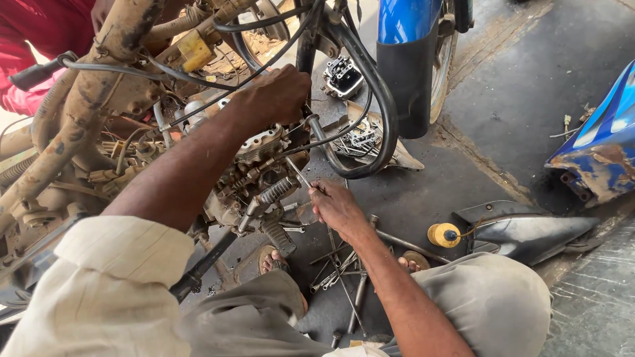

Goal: Repairing the top end of a motorcycle engine, including cylinder head and intake components.

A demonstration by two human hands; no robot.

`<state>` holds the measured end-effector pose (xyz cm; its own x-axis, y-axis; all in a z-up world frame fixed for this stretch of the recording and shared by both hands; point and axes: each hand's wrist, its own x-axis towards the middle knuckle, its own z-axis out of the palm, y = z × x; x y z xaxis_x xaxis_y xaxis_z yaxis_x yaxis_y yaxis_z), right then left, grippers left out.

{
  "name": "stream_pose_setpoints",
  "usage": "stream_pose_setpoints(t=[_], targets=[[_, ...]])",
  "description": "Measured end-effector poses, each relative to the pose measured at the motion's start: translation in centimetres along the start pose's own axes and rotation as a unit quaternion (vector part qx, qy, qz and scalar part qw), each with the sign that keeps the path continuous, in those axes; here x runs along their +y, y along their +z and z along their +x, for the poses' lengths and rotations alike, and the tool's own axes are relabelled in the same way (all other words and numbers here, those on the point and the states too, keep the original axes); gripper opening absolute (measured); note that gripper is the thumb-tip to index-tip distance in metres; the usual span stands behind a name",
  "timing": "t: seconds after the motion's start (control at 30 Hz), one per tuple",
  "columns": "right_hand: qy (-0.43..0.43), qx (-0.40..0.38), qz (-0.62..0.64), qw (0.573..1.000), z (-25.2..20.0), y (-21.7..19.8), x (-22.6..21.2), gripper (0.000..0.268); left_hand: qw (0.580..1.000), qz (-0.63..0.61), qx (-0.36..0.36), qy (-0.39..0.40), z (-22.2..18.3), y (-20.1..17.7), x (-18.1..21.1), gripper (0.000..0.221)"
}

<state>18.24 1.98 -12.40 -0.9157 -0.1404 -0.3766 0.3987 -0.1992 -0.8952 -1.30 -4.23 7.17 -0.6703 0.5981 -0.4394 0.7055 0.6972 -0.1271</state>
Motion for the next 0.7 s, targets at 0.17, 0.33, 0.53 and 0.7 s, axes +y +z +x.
stream_pose_setpoints(t=[0.17, 0.33, 0.53, 0.7], targets=[[0.028, 0.008, 0.085, 0.996, 1.0, 1.4, 1.1, 0.023, 0.985, -0.142, 0.084, 0.052, -0.8, 1.8, -1.3, 0.009], [-0.019, 0.03, 0.105, 0.994, 3.1, 3.0, 1.1, 0.024, 0.957, -0.248, 0.15, 0.017, -2.7, 2.9, -2.0, 0.018], [-0.059, 0.029, 0.111, 0.992, 4.4, 4.2, 1.0, 0.027, 0.948, -0.253, 0.192, -0.019, -4.0, 2.1, -2.0, 0.04], [-0.058, 0.002, 0.078, 0.995, 5.5, 4.0, 2.3, 0.035, 0.946, -0.282, 0.161, 0.004, -3.1, 3.4, -3.3, 0.041]])
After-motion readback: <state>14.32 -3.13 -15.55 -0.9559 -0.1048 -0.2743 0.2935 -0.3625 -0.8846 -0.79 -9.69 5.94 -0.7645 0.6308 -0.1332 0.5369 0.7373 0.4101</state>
